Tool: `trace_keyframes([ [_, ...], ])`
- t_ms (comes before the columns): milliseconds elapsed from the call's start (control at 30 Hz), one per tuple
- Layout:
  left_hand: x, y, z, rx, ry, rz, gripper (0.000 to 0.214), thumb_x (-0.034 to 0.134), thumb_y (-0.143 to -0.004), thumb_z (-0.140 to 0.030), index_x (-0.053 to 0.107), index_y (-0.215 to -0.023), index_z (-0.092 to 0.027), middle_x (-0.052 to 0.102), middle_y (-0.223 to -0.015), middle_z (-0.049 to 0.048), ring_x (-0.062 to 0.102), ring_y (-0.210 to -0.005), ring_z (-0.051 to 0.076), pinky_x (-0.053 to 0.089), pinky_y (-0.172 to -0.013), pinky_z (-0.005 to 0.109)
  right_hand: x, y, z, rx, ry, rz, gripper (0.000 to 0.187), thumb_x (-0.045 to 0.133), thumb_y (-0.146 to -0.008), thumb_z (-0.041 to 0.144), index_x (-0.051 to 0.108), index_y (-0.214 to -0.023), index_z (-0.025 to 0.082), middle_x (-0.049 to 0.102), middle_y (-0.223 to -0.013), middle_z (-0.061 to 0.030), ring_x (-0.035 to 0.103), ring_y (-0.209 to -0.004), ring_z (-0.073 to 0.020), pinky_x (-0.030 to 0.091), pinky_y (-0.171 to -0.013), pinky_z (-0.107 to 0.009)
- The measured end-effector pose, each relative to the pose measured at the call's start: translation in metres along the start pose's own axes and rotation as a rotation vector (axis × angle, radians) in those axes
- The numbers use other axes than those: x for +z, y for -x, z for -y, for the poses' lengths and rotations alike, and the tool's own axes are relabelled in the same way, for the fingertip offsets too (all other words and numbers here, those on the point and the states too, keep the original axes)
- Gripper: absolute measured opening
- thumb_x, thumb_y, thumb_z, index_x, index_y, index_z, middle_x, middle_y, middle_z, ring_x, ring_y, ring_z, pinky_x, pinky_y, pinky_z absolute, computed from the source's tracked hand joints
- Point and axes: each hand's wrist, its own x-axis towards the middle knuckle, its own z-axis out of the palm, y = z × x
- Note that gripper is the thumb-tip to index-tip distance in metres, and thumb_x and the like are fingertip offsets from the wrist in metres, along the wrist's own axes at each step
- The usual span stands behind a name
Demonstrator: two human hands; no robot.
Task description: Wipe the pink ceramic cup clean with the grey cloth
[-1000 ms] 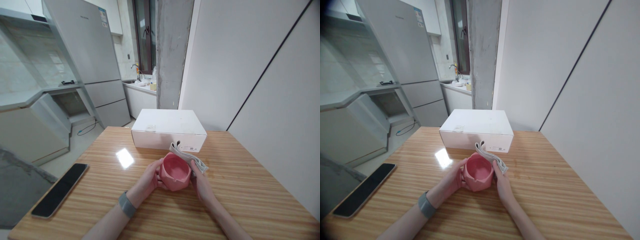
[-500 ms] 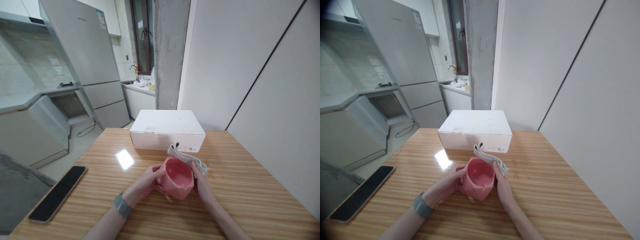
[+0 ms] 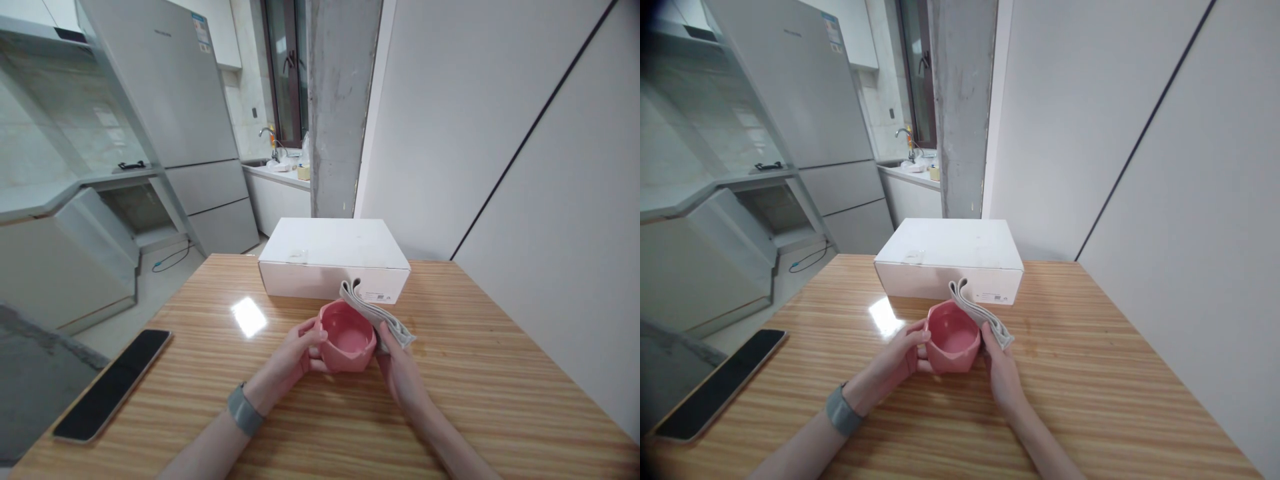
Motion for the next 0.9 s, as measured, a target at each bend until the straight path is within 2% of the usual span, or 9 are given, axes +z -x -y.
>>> trace_keyframes([
  [67,0.002,0.0,0.002,-0.018,0.037,0.005,0.052,0.077,-0.073,-0.034,0.059,-0.118,-0.015,0.07,-0.09,0.0092,0.071,-0.074,0.022,0.06,-0.067,0.036,-0.002,-0.001,-0.001,-0.002,0.013,-0.014,0.037,0.073,-0.074,0.059,0.076,-0.096,0.029,0.074,-0.119,-0.0029,0.058,-0.124,-0.0304,0.035,-0.114,-0.047],
  [133,0.005,-0.001,0.005,-0.069,0.103,0.021,0.049,0.072,-0.077,-0.044,0.059,-0.115,-0.016,0.07,-0.092,0.0091,0.072,-0.074,0.023,0.06,-0.069,0.037,-0.003,-0.002,-0.001,0.013,0.007,-0.039,0.038,0.074,-0.072,0.059,0.076,-0.097,0.029,0.074,-0.117,-0.0024,0.057,-0.125,-0.0307,0.037,-0.113,-0.047],
  [233,0.005,-0.002,0.01,-0.155,0.167,0.058,0.054,0.054,-0.086,-0.062,0.061,-0.111,-0.015,0.072,-0.088,0.0101,0.071,-0.071,0.022,0.059,-0.065,0.036,-0.002,0.0,0.001,0.066,-0.02,-0.047,0.042,0.074,-0.071,0.06,0.076,-0.098,0.029,0.076,-0.113,-0.0028,0.058,-0.124,-0.0323,0.041,-0.111,-0.049],
  [300,0.003,-0.003,0.013,-0.178,0.138,0.067,0.058,0.047,-0.089,-0.064,0.063,-0.112,-0.013,0.072,-0.083,0.0104,0.069,-0.066,0.02,0.058,-0.06,0.032,0.001,0.002,0.002,0.096,-0.03,-0.024,0.044,0.073,-0.071,0.061,0.076,-0.1,0.027,0.075,-0.115,-0.0039,0.058,-0.124,-0.0334,0.041,-0.11,-0.049],
  [433,-0.004,-0.003,0.01,-0.174,0.074,0.038,0.055,0.052,-0.089,-0.061,0.064,-0.118,-0.016,0.073,-0.087,0.0086,0.066,-0.065,0.015,0.056,-0.056,0.026,0.004,0.007,0.0,0.109,-0.035,-0.004,0.045,0.073,-0.072,0.06,0.075,-0.103,0.027,0.073,-0.119,-0.0039,0.058,-0.125,-0.0328,0.039,-0.111,-0.049],
  [533,-0.007,-0.001,0.005,-0.169,0.037,0.058,0.052,0.056,-0.088,-0.056,0.064,-0.12,-0.016,0.073,-0.096,0.01,0.068,-0.072,0.018,0.057,-0.056,0.026,0.002,0.008,-0.003,0.146,-0.047,0.043,0.046,0.067,-0.077,0.062,0.075,-0.105,0.026,0.073,-0.12,-0.0046,0.059,-0.124,-0.0313,0.04,-0.112,-0.048],
  [633,-0.009,-0.001,0.003,-0.192,0.034,0.074,0.045,0.059,-0.087,-0.049,0.068,-0.11,-0.012,0.073,-0.088,0.0108,0.067,-0.066,0.019,0.056,-0.055,0.029,0.0,0.006,-0.005,0.164,-0.055,0.049,0.047,0.067,-0.078,0.062,0.075,-0.106,0.026,0.072,-0.123,-0.0043,0.057,-0.126,-0.0312,0.039,-0.113,-0.048],
  [767,-0.011,-0.004,0.008,-0.158,0.083,0.021,0.037,0.06,-0.083,-0.044,0.069,-0.098,-0.011,0.07,-0.071,0.0072,0.063,-0.056,0.016,0.054,-0.052,0.027,0.003,0.005,-0.001,0.126,-0.049,0.014,0.045,0.073,-0.071,0.062,0.076,-0.1,0.027,0.072,-0.121,-0.0035,0.056,-0.128,-0.0325,0.039,-0.113,-0.049],
  [900,-0.007,-0.003,0.009,-0.043,0.121,-0.026,0.039,0.068,-0.075,-0.034,0.064,-0.109,-0.016,0.07,-0.075,0.0032,0.065,-0.058,0.017,0.056,-0.054,0.029,0.012,0.007,0.01,0.063,-0.071,0.011,0.046,0.076,-0.067,0.063,0.077,-0.097,0.029,0.074,-0.118,-0.0031,0.058,-0.126,-0.0328,0.041,-0.112,-0.049],
])
